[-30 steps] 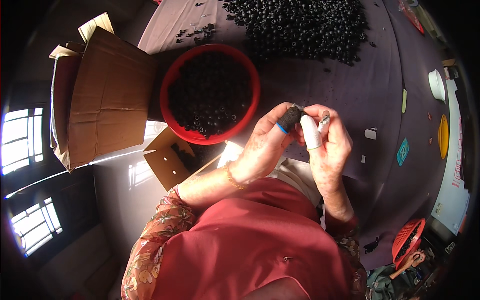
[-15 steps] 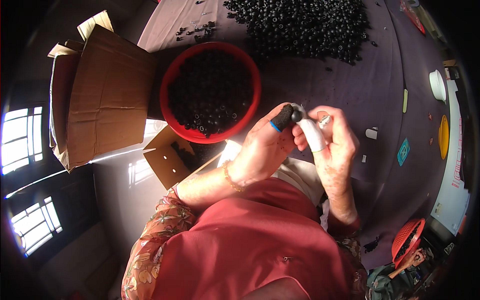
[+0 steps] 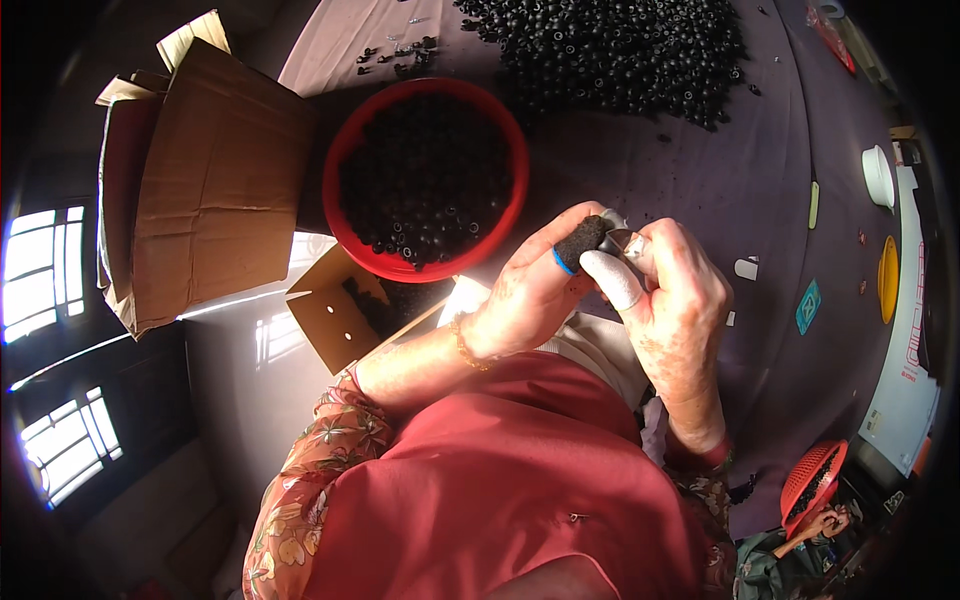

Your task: The person assembles small black plastic components into larger grey plastic housings by hand.

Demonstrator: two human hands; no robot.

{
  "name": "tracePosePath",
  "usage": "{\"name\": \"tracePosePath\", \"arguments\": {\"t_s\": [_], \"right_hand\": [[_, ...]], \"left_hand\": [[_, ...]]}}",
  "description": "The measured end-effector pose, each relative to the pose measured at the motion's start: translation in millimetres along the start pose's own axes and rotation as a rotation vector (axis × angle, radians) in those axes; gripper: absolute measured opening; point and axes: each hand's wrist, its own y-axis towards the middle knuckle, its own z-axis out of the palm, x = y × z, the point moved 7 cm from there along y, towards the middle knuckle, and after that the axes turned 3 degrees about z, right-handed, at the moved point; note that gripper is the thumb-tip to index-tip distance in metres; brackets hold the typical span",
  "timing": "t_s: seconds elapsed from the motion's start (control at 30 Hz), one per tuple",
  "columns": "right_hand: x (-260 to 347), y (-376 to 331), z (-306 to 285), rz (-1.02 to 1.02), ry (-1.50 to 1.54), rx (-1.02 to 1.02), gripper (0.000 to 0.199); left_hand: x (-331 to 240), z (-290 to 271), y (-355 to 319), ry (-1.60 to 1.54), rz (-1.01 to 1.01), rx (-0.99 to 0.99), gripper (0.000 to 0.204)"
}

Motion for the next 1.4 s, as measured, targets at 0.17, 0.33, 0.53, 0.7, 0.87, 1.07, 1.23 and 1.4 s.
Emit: {"name": "tracePosePath", "arguments": {"t_s": [0.17,0.33,0.53,0.7,0.87,1.07,1.23,1.4], "right_hand": [[2,0,0,-0.010,0.004,0.011,0.035],[3,0,-1,-0.022,0.021,0.030,0.034],[7,-2,-2,-0.050,-0.025,0.062,0.033],[10,-4,3,-0.062,-0.043,0.079,0.033],[9,-7,1,-0.125,-0.005,0.052,0.033],[-22,-13,8,0.393,0.974,0.104,0.028],[-23,-11,12,0.480,0.877,0.145,0.020],[-12,-4,24,0.427,0.816,0.256,0.013]], "left_hand": [[1,-1,-2,-0.044,0.030,0.026,0.025],[1,-1,-2,-0.009,0.023,0.036,0.024],[1,-2,-6,0.035,0.041,-0.014,0.024],[-2,0,-8,0.020,0.045,-0.052,0.023],[-5,8,-8,-0.029,0.026,-0.018,0.024],[0,15,3,-0.222,-0.054,0.182,0.031],[4,10,4,-0.287,-0.105,0.273,0.034],[-2,-1,-2,-0.304,-0.100,-0.026,0.026]]}}
